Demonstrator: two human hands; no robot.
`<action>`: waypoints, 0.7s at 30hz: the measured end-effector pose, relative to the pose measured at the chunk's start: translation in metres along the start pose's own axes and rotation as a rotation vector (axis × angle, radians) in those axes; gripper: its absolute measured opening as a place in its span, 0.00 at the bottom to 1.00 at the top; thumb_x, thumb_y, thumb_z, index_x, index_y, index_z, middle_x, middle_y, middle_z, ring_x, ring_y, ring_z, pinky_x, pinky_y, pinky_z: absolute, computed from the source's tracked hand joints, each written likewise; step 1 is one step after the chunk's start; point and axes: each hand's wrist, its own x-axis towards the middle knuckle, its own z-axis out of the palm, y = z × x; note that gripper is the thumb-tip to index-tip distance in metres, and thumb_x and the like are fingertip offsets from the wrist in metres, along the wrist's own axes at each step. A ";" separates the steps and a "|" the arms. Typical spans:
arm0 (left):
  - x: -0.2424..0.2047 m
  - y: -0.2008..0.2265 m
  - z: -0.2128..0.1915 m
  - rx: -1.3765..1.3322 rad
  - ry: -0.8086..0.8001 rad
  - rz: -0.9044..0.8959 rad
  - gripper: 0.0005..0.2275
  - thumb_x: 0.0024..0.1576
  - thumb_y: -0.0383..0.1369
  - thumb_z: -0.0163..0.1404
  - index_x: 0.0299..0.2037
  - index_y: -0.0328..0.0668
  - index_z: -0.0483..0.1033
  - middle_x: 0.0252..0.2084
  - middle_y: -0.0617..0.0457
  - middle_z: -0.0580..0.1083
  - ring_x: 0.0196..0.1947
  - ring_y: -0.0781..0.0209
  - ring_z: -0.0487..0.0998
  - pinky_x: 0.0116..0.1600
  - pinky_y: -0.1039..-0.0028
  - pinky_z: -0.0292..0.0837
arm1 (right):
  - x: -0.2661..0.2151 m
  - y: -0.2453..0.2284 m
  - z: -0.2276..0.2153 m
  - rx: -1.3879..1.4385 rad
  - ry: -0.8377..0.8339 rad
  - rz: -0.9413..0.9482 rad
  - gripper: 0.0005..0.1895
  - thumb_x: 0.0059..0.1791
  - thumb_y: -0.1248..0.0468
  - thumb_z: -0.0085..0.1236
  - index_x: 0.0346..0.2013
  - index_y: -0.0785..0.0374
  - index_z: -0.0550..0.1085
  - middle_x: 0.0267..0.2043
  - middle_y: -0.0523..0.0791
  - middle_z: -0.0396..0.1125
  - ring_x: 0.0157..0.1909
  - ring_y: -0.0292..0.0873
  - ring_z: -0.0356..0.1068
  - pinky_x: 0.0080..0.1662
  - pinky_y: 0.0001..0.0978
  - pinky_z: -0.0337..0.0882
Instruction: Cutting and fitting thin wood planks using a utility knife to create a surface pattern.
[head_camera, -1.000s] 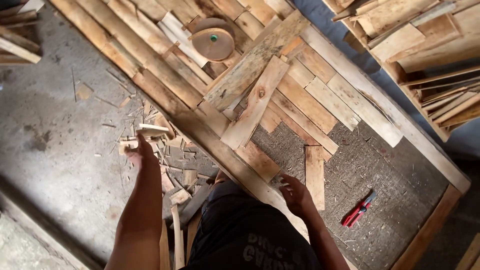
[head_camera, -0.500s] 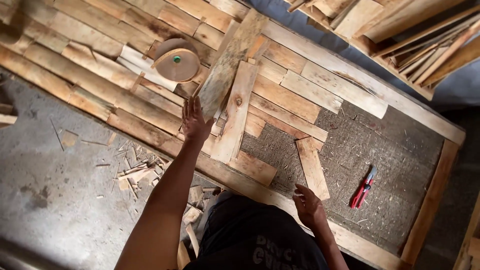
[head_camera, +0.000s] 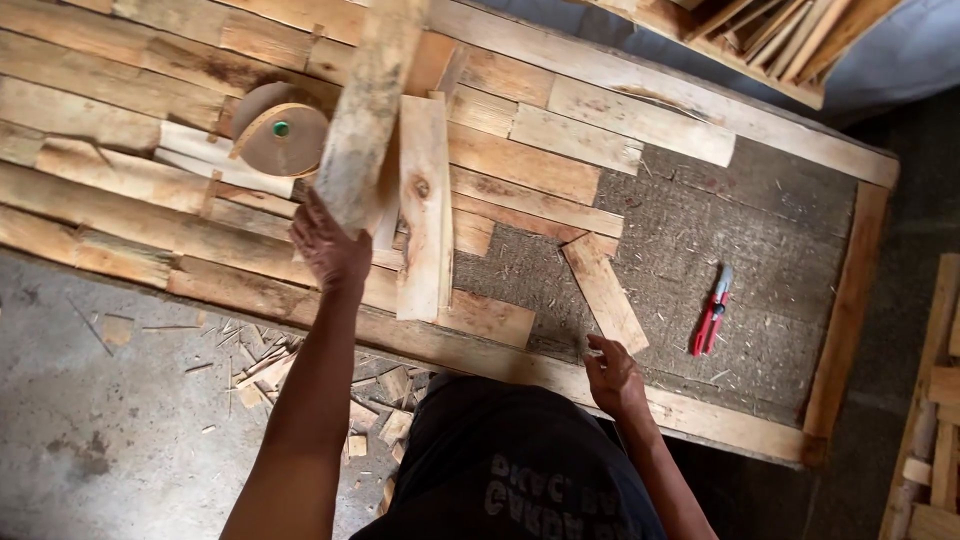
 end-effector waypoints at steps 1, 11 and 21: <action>-0.003 -0.002 -0.004 -0.005 -0.006 0.009 0.56 0.47 0.37 0.68 0.76 0.34 0.32 0.70 0.25 0.56 0.69 0.31 0.57 0.74 0.43 0.46 | 0.002 -0.006 -0.004 -0.001 0.007 0.010 0.20 0.52 0.61 0.55 0.58 0.62 0.73 0.54 0.53 0.73 0.47 0.49 0.79 0.49 0.43 0.79; -0.036 -0.029 -0.041 0.072 0.084 -0.004 0.51 0.49 0.40 0.68 0.76 0.31 0.43 0.68 0.30 0.58 0.66 0.36 0.60 0.72 0.45 0.57 | 0.048 -0.010 -0.021 -0.449 0.096 0.160 0.47 0.45 0.52 0.67 0.73 0.61 0.55 0.76 0.51 0.49 0.73 0.55 0.52 0.68 0.52 0.57; -0.025 -0.068 -0.054 -0.247 0.275 0.017 0.40 0.53 0.31 0.57 0.78 0.40 0.55 0.62 0.36 0.64 0.58 0.39 0.69 0.60 0.47 0.75 | 0.053 -0.005 -0.008 -0.466 0.063 0.257 0.43 0.46 0.55 0.68 0.73 0.52 0.58 0.73 0.49 0.55 0.70 0.53 0.58 0.69 0.46 0.61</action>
